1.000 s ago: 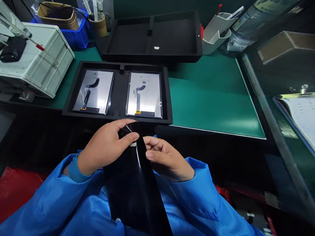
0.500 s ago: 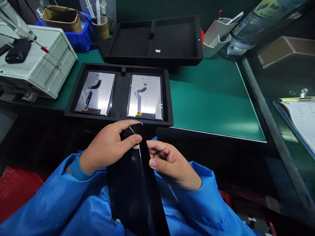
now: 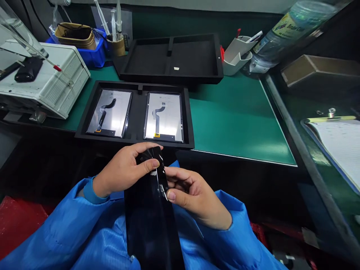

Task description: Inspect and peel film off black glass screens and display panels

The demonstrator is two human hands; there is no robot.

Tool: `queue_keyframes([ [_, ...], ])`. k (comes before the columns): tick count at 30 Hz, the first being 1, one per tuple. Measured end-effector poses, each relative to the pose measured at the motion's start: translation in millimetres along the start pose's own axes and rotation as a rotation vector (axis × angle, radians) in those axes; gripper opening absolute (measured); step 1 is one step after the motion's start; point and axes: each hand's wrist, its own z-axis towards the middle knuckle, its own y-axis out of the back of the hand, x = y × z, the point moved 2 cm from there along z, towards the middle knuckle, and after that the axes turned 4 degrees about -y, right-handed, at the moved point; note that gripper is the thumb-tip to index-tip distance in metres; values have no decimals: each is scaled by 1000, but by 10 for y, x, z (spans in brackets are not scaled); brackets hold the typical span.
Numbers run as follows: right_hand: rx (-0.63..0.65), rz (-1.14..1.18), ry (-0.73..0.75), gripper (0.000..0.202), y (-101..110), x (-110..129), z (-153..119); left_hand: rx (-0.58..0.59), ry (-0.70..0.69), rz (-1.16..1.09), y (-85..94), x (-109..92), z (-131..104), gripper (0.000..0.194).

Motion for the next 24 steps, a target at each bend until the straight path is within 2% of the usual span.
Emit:
queue_keyframes([
  [6,-14,-44,-28,37,-53,31,6,11,24,-30,9,25,2,42],
  [10,-56,-42,-27,39,28,-31,48,5,58,7,0,47,23,43],
  [15,-31,19,-61,39,111,-131,166,-16,172,131,-17,125,62,50],
  [20,-38,32,-56,38,71,-161,161,-32,115,154,-24,197,93,50],
  [24,33,-49,-98,44,-26,-167,6,-57,99,180,-20,160,135,49],
])
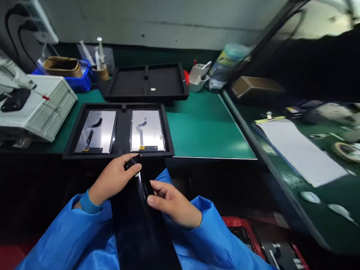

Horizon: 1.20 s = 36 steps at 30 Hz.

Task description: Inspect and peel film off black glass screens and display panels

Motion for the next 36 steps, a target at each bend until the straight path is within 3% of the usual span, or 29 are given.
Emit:
queue_keyframes([
  [9,-63,-147,92,45,-156,61,-276,87,-92,-10,-64,-211,28,47],
  [22,-33,-286,190,38,-326,78,-344,117,-76,-54,-31,-222,-107,46],
  [28,-56,-475,168,37,-379,116,-375,126,-57,-31,-70,-268,-108,44],
  [36,-42,-423,149,42,-358,103,-357,117,-78,-71,-78,-236,-102,37],
])
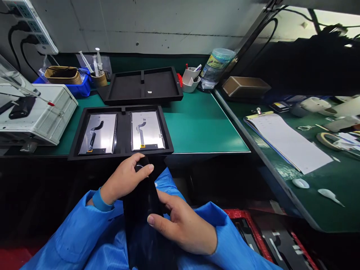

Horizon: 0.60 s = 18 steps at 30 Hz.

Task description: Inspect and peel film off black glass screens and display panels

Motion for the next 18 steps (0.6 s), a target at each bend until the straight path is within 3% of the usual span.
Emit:
queue_keyframes([
  [5,-6,-49,-6,35,16,6,-3,80,-2,32,22,-16,-19,48],
  [12,9,-40,2,43,12,11,-32,-12,40,-40,-22,6,7,36],
  [18,21,-25,9,46,14,33,-22,-4,22,-35,-12,24,3,37],
])
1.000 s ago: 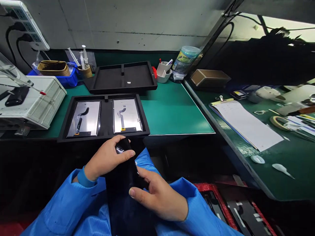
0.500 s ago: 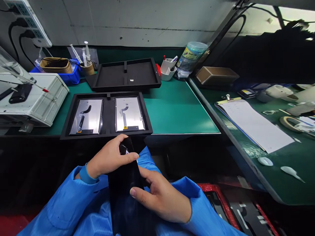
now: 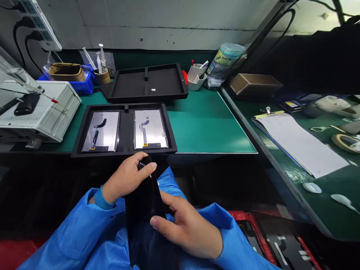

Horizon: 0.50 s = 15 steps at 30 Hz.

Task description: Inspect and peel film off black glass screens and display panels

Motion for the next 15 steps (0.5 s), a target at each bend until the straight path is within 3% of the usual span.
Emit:
queue_keyframes([
  [4,-12,-65,-1,41,-5,17,5,52,0,15,7,-29,-23,45],
  [8,-26,-143,-18,40,-12,21,-4,3,-26,44,7,-33,-17,36],
  [15,3,-52,14,46,-27,31,-11,9,-13,-42,3,4,-21,39],
])
